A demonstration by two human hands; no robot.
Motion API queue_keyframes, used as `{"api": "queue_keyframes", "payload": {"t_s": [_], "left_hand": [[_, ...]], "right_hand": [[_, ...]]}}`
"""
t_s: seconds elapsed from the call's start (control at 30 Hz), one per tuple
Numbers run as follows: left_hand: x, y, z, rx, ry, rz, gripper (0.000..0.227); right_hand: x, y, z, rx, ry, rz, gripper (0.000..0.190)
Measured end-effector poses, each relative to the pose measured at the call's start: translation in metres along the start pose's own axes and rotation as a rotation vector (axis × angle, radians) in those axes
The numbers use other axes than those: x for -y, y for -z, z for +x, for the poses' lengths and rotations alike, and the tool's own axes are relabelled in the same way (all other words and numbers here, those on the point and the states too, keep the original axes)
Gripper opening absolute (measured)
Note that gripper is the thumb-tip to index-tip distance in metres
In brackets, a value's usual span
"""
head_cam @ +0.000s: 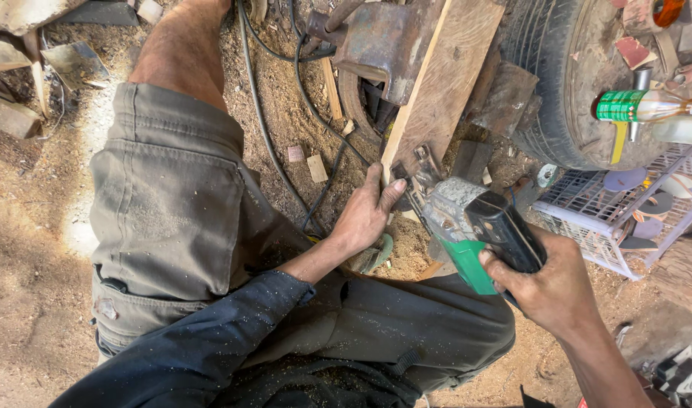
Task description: The person uses a jigsaw to cut a plank of wood clamped in a vise. They guide the tool along the wood, pause to reposition the plank, and continue cutting until the piece is separated.
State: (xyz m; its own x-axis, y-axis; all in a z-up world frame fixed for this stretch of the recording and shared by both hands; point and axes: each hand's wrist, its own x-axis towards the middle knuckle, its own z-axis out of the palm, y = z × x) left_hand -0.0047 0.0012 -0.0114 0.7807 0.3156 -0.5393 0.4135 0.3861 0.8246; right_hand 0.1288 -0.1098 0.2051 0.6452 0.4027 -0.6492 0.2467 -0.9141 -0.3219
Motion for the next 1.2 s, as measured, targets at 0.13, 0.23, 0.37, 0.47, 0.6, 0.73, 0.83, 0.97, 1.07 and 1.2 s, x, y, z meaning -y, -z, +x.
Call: {"api": "queue_keyframes", "payload": {"t_s": [0.13, 0.23, 0.37, 0.47, 0.6, 0.73, 0.83, 0.97, 1.07, 1.2], "left_hand": [[0.002, -0.001, 0.000, -0.047, 0.040, -0.029, 0.089], [0.004, -0.001, -0.002, -0.111, -0.007, -0.030, 0.084], [0.003, 0.000, 0.001, -0.110, -0.037, -0.042, 0.082], [0.006, 0.002, 0.002, -0.115, -0.026, -0.015, 0.081], [0.009, 0.002, 0.004, -0.091, -0.005, -0.008, 0.080], [0.007, 0.006, 0.009, -0.077, 0.001, -0.027, 0.083], [0.002, 0.011, 0.013, -0.029, 0.072, 0.019, 0.082], [-0.003, 0.014, 0.006, -0.073, 0.005, 0.063, 0.076], [-0.010, 0.015, 0.012, -0.070, 0.020, -0.041, 0.068], [-0.008, 0.020, 0.012, -0.082, -0.188, -0.018, 0.061]], "right_hand": [[0.000, -0.003, -0.002, -0.008, 0.006, 0.036, 0.014], [0.002, -0.007, -0.005, -0.020, -0.020, 0.042, 0.015], [0.006, -0.009, -0.006, -0.033, -0.030, 0.065, 0.016], [0.009, -0.011, -0.006, -0.051, -0.091, 0.022, 0.017], [0.008, -0.013, -0.009, -0.049, -0.078, 0.091, 0.018], [0.005, -0.015, -0.006, -0.043, -0.075, 0.118, 0.019], [0.000, -0.017, -0.005, -0.012, -0.067, 0.171, 0.019], [-0.006, -0.021, -0.008, 0.027, 0.079, 0.368, 0.017], [-0.008, -0.022, -0.004, 0.083, 0.084, 0.398, 0.016], [-0.006, -0.022, -0.002, 0.071, 0.005, 0.293, 0.016]]}}
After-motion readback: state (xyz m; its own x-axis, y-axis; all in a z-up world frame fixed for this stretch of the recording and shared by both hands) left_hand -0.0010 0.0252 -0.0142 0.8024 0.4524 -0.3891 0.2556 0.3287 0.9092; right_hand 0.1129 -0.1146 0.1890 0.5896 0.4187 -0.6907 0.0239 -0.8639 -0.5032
